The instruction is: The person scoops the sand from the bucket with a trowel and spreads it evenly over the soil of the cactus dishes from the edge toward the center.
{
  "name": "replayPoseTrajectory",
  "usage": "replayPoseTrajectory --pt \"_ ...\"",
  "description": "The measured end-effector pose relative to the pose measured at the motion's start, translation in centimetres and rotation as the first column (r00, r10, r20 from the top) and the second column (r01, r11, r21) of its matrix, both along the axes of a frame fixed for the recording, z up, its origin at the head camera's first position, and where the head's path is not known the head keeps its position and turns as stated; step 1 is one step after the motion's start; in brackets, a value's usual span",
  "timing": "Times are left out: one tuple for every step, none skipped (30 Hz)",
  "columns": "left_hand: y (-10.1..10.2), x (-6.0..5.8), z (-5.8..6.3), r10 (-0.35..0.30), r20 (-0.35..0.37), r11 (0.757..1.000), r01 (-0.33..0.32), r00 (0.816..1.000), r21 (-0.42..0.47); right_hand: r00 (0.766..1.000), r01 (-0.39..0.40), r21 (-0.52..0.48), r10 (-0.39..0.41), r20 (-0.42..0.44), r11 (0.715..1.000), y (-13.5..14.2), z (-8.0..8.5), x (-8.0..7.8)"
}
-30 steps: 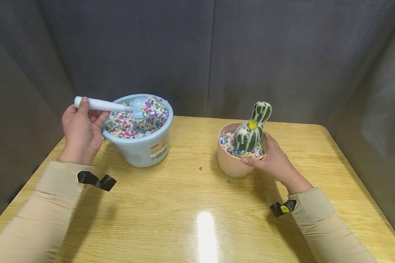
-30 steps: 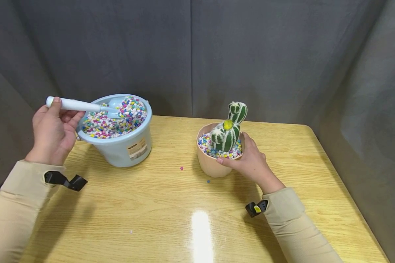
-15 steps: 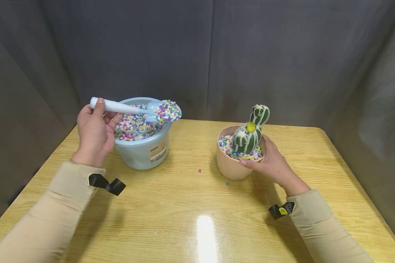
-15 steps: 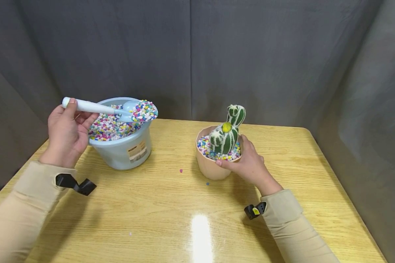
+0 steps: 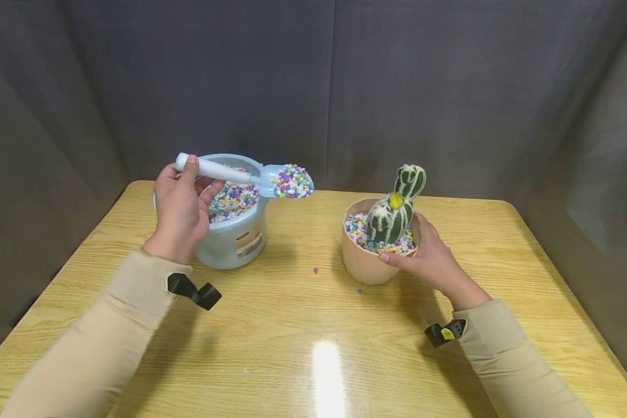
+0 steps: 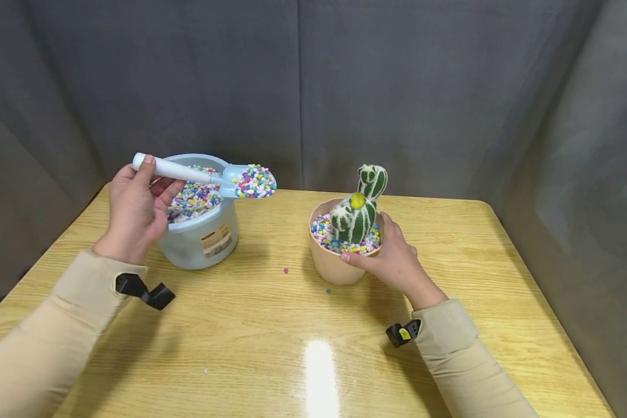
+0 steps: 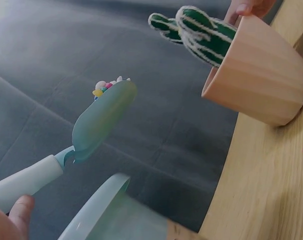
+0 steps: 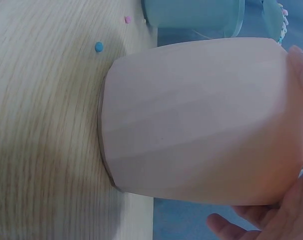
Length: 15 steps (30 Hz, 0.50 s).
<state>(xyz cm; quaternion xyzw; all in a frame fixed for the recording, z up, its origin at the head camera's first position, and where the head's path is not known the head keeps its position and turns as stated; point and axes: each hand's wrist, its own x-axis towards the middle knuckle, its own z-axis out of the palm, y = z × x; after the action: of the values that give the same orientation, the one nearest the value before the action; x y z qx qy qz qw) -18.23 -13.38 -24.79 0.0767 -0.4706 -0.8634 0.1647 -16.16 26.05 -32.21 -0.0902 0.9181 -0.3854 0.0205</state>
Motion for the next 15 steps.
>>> replayPoseTrajectory --pt "0.2 -0.1 0.0 -0.004 -0.001 1.000 0.004 1.000 0.005 1.000 -0.001 -0.001 0.001 -0.002 1.000 0.0 0.0 0.0" --pt "0.4 -0.1 0.0 -0.006 -0.003 1.000 0.006 1.000 0.007 1.000 -0.001 -0.001 0.001 -0.005 1.000 0.0 0.0 0.0" --pt "0.6 -0.2 0.0 -0.009 -0.008 1.000 0.009 1.000 0.009 1.000 -0.002 -0.001 0.002 -0.008 1.000 -0.1 0.0 0.0" --pt "0.8 -0.3 0.0 -0.011 -0.011 1.000 0.011 1.000 0.009 1.000 -0.002 0.000 0.002 -0.011 1.000 -0.1 0.0 0.0" --pt "1.0 -0.3 0.0 -0.013 -0.017 1.000 0.013 1.000 0.014 1.000 -0.002 -0.002 0.002 -0.013 1.000 -0.1 0.0 -0.1" --pt "1.2 -0.4 0.0 -0.016 -0.022 1.000 0.016 1.000 0.014 1.000 -0.002 0.000 0.002 -0.015 1.000 -0.2 0.0 -0.1" --pt "1.4 -0.4 0.0 -0.019 -0.024 1.000 0.020 1.000 0.010 1.000 -0.002 0.001 0.002 -0.017 1.000 -0.2 0.0 -0.1" --pt "1.5 -0.4 0.0 -0.021 -0.026 1.000 0.021 0.999 0.002 1.000 -0.001 0.001 0.001 -0.018 1.000 -0.3 0.0 -0.1" --pt "1.7 -0.4 -0.1 -0.025 -0.027 1.000 0.025 0.999 0.002 1.000 0.000 -0.001 0.000 -0.017 1.000 -0.3 0.0 0.0" --pt "1.8 -0.4 -0.1 -0.025 -0.026 1.000 0.025 0.999 -0.005 1.000 0.002 -0.001 -0.002 -0.013 1.000 -0.4 0.0 0.0" --pt "1.9 -0.4 -0.2 -0.028 -0.026 1.000 0.028 0.999 -0.008 1.000 0.003 -0.001 -0.003 -0.009 1.000 -0.4 0.0 0.0" --pt "2.0 -0.4 -0.2 -0.030 -0.025 0.999 0.030 0.999 -0.015 1.000 0.006 0.003 -0.006 -0.006 1.000 -0.5 0.0 0.1" --pt "2.1 -0.4 -0.3 -0.032 -0.022 0.999 0.032 0.999 -0.012 1.000 0.008 0.004 -0.008 -0.002 1.000 -0.5 0.0 0.1" --pt "2.3 -0.4 -0.3 -0.033 -0.023 0.999 0.033 0.999 -0.008 1.000 0.011 0.006 -0.011 0.003 1.000 -0.6 0.0 0.2" --pt "2.4 -0.4 -0.4 -0.038 -0.024 0.999 0.038 0.999 -0.003 1.000 0.014 0.010 -0.014 0.007 1.000 -0.7 0.0 0.2"
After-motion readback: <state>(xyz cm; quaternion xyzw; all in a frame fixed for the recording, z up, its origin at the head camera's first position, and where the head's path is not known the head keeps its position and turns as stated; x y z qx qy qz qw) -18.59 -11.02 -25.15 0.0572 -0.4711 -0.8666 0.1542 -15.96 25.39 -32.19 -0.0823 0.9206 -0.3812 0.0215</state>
